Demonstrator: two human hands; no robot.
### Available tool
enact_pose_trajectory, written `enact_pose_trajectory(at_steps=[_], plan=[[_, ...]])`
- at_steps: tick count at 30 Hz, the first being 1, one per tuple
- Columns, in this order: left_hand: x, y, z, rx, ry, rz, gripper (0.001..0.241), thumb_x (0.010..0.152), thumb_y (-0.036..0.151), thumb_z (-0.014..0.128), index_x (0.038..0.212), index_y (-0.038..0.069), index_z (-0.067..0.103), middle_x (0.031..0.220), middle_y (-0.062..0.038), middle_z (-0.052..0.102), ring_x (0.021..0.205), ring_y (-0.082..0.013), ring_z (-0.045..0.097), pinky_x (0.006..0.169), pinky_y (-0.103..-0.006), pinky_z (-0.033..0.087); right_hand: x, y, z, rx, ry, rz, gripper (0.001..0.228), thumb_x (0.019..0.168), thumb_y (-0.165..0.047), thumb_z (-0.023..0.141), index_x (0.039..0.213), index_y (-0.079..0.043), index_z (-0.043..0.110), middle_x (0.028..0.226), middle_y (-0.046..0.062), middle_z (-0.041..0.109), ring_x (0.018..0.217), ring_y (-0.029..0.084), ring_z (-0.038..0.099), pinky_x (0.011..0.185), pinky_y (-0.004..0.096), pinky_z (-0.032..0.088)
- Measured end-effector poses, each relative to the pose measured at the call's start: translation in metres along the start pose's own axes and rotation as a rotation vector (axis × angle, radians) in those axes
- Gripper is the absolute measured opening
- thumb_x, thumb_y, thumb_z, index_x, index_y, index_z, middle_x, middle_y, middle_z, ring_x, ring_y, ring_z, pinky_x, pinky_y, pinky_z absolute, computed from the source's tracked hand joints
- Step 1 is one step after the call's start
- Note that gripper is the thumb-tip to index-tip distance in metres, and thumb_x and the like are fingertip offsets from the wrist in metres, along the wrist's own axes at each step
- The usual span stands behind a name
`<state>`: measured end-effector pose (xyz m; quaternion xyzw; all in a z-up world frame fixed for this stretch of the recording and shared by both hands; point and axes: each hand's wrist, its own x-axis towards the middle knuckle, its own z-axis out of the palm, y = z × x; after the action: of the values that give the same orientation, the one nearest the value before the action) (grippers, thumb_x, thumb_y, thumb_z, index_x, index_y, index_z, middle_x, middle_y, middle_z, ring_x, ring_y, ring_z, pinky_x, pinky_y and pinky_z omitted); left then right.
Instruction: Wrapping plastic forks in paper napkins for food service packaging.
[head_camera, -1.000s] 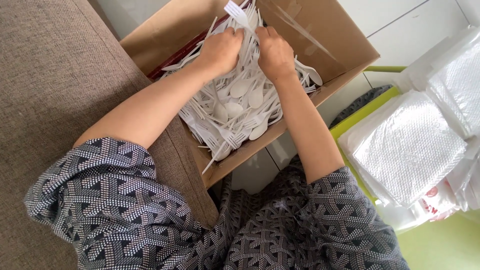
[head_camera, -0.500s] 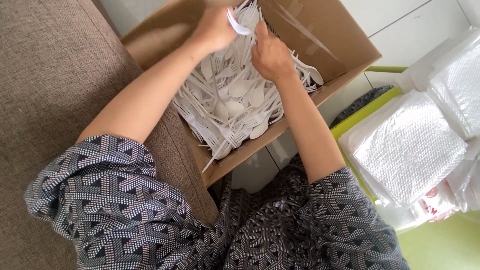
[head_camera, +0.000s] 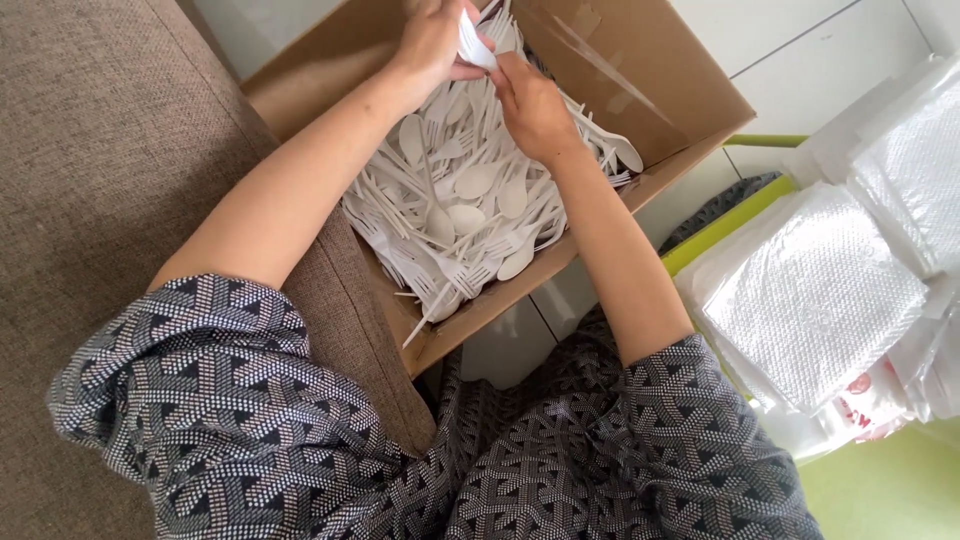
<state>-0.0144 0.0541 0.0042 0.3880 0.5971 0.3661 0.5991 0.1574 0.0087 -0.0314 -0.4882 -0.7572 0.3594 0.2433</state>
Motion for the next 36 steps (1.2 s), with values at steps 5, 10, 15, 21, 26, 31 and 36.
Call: enact_pose_trajectory(at_steps=[5, 10, 15, 21, 26, 31, 36], plan=[[-0.031, 0.021, 0.01, 0.101, -0.041, 0.064, 0.045, 0.078, 0.06, 0.054, 0.09, 0.017, 0.053, 0.085, -0.004, 0.074, 0.072, -0.0145, 0.075, 0.073, -0.03, 0.067, -0.003, -0.007, -0.008, 0.047, -0.058, 0.075, 0.044, 0.107, -0.049, 0.029, 0.124, -0.015, 0.052, 0.08, 0.009, 0.061, 0.072, 0.024, 0.057, 0.065, 0.039, 0.044], [0.008, 0.002, -0.002, 0.283, 0.02, 0.129, 0.026, 0.083, 0.016, 0.073, 0.105, 0.017, 0.059, 0.114, -0.003, 0.062, 0.098, -0.0127, 0.07, 0.071, -0.0218, 0.068, 0.001, -0.01, -0.006, 0.155, -0.015, 0.099, 0.03, 0.109, -0.043, 0.042, 0.1, -0.017, 0.052, 0.074, -0.003, 0.044, 0.068, 0.013, 0.036, 0.063, 0.031, 0.031], [0.011, 0.036, -0.035, 0.477, -0.274, 0.19, 0.019, 0.099, 0.011, 0.061, 0.112, 0.02, 0.071, 0.109, 0.009, 0.068, 0.088, -0.0021, 0.064, 0.072, -0.015, 0.053, 0.009, -0.033, 0.003, 0.198, 0.072, -0.009, 0.035, 0.109, -0.045, 0.034, 0.094, -0.016, 0.046, 0.08, -0.001, 0.045, 0.069, 0.013, 0.041, 0.062, 0.032, 0.035], [0.032, 0.058, -0.061, 0.273, -0.397, 0.46, 0.018, 0.099, 0.02, 0.075, 0.086, 0.024, 0.062, 0.09, 0.013, 0.063, 0.084, 0.0022, 0.059, 0.082, -0.018, 0.051, 0.0, -0.076, -0.068, 0.041, 0.064, -0.241, 0.041, 0.109, -0.048, 0.033, 0.104, -0.011, 0.049, 0.086, 0.007, 0.05, 0.072, 0.021, 0.045, 0.063, 0.038, 0.036], [-0.075, 0.127, 0.006, 0.236, -0.369, 0.542, 0.022, 0.084, 0.009, 0.075, 0.104, 0.019, 0.073, 0.106, 0.008, 0.074, 0.094, -0.003, 0.069, 0.085, -0.0179, 0.059, -0.047, -0.098, -0.138, -0.03, 0.109, -0.325, 0.034, 0.109, -0.037, 0.034, 0.099, -0.013, 0.055, 0.094, 0.006, 0.064, 0.088, 0.021, 0.06, 0.08, 0.041, 0.043], [-0.177, 0.136, 0.098, 0.303, -0.399, 0.94, 0.021, 0.088, 0.006, 0.081, 0.107, 0.011, 0.073, 0.109, 0.001, 0.075, 0.099, -0.0072, 0.069, 0.089, -0.0215, 0.052, -0.175, -0.118, -0.231, -0.173, 0.087, -0.398, 0.032, 0.114, -0.035, 0.034, 0.113, -0.012, 0.056, 0.101, 0.006, 0.065, 0.087, 0.021, 0.062, 0.079, 0.037, 0.045], [-0.233, 0.135, 0.199, 0.27, -0.54, 1.353, 0.034, 0.111, 0.034, 0.073, 0.108, 0.009, 0.051, 0.086, 0.0, 0.038, 0.079, -0.0134, 0.032, 0.072, -0.032, 0.03, -0.317, -0.124, -0.29, -0.961, 0.43, 0.019, 0.017, 0.114, -0.015, 0.046, 0.109, -0.01, 0.061, 0.093, 0.018, 0.07, 0.074, 0.039, 0.064, 0.061, 0.052, 0.044]])
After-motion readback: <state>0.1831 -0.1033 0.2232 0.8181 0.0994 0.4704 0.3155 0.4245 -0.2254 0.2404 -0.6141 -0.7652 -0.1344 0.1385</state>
